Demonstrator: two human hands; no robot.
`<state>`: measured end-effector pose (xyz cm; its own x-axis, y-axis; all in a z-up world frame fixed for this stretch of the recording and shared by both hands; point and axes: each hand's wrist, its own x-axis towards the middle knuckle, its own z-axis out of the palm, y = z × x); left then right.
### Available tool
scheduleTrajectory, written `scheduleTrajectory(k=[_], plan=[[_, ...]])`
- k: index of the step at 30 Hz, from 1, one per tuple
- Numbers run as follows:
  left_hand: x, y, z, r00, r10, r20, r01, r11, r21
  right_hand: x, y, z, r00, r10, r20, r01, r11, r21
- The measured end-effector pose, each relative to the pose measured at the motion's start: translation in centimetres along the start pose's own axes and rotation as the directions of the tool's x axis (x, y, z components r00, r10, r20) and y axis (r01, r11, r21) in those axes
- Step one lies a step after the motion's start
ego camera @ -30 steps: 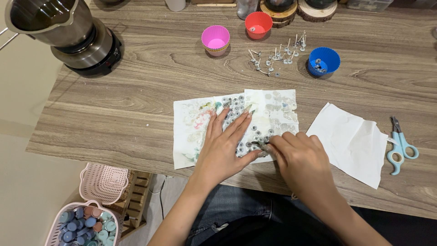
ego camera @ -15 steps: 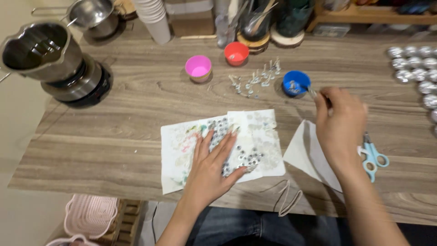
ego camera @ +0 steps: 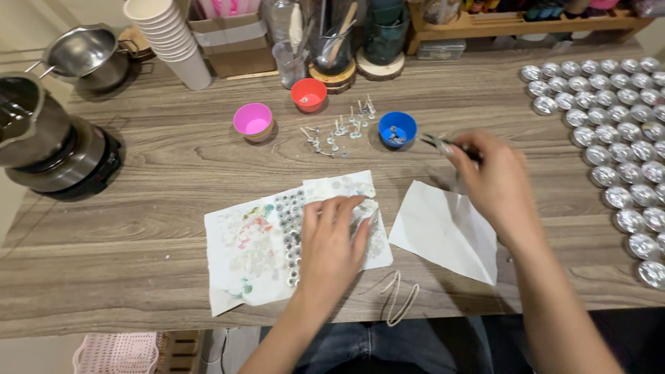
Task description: The person prepares candle wicks by using tweezers to pick up and attach metal wick sustainer tabs to lengths of cotton wick, then uses pliers to crimp the metal tabs onto the wicks.
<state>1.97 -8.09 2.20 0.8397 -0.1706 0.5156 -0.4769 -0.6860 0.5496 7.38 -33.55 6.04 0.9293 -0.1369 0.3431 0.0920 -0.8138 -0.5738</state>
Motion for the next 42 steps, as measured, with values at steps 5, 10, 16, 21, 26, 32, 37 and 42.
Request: scheduleTrajectory(k=[5, 10, 16, 21, 26, 32, 37, 42], plan=[[2.9, 2.6, 5.3, 0.983, -0.014, 0.183, 0.001, 0.997, 0.072, -8.1, 3.6, -0.6, 0.907, 0.352, 0.231, -0.396, 0.901, 0.18], [4.7, 4.2, 7.5, 0.834, -0.186, 0.519, 0.131, 0.981, 0.141, -13.7, 4.2, 2.0, 0.717, 0.507, 0.479, -0.684, 0.376, 0.625], [4.4, 5.6, 2.7, 0.589, -0.455, 0.668, 0.706, 0.692, -0.151, -13.7, 1.6, 0.5, 0.632, 0.497, 0.595, -0.727, 0.113, 0.677], [2.4, 6.7, 3.7, 0.635, -0.35, 0.689, 0.668, -0.2, -0.717, -13.3, 0.9, 0.5, 0.66, 0.315, 0.682, -0.712, -0.03, 0.702], [1.4, 5.8, 4.1, 0.776, -0.188, 0.602, 0.624, 0.083, -0.777, -13.3, -0.6, 0.7, 0.652, 0.384, 0.654, -0.718, 0.035, 0.695], [1.7, 5.1, 4.0, 0.818, -0.36, 0.449, 0.543, 0.227, -0.808, -13.8, -3.0, 1.5, 0.666, 0.476, 0.575, -0.714, 0.183, 0.676], [1.9, 5.4, 1.8, 0.846, -0.401, 0.352, 0.531, 0.694, -0.486, -14.1, -3.2, 0.4, 0.869, 0.408, 0.28, -0.495, 0.716, 0.492], [3.2, 1.9, 0.4, 0.878, -0.45, 0.16, 0.426, 0.586, -0.689, -14.1, -1.4, -2.2, 0.821, 0.528, 0.218, -0.571, 0.764, 0.3]])
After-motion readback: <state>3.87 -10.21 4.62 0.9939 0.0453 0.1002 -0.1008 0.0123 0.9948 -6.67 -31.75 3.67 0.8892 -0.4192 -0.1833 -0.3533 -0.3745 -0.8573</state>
